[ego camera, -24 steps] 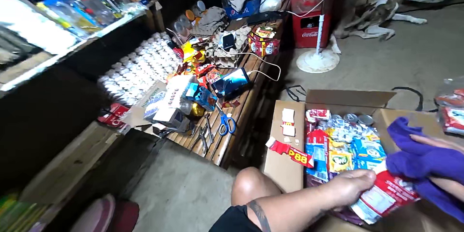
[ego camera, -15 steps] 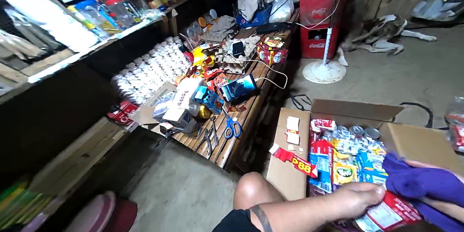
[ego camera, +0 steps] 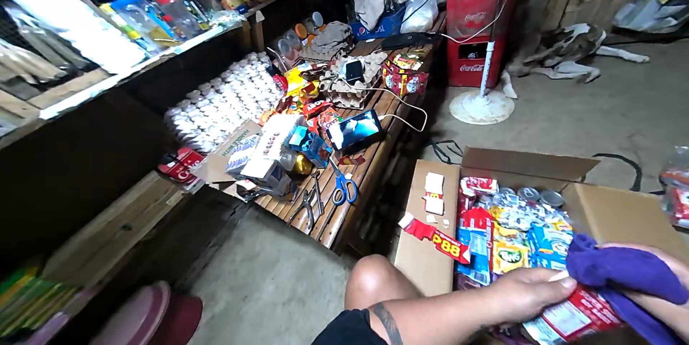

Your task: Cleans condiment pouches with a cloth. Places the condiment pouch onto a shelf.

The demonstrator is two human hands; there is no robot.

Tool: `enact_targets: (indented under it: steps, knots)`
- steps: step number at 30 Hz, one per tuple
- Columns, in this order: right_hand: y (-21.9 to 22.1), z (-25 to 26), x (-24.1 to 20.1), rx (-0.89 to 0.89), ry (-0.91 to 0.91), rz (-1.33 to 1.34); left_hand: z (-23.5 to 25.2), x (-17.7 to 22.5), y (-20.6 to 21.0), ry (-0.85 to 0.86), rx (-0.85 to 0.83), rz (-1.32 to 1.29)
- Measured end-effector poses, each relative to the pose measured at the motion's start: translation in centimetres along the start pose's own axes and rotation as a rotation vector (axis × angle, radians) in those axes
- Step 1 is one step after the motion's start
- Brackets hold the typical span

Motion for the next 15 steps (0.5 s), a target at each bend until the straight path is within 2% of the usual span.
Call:
enact_targets:
  steps: [4,7,9,12,15]
  knots:
    - [0.1,0.0,0.3,0.010,0.009,0.001,0.1,-0.2,0.0,-0.030,-0.003,0.044]
    - [0.3,0.1,0.3,0.029,0.012,0.018,0.9,-3.6,-1.2,0.025,-0.064,0.081]
    - [0.3,0.2,0.8,0.054,0.008,0.023,1.0,-4.2,-1.4,0.040,-0.077,0.092]
    - [0.4,0.1,1.0,0.076,-0.004,0.035,0.9,-3.2,-1.3,0.029,-0.073,0.096]
    - [0.6,0.2,1.2,0.100,-0.057,0.048,0.3,0.0,-0.2,-0.002,-0.023,0.124]
Point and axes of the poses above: each hand's wrist, its own z-axis towards the middle knuckle, its own y-axis out of the palm, x = y × z, the point moved 2 cm from there along z, towards the middle knuckle, and after that the axes turned 15 degrees about y, right-handed, at the moved point
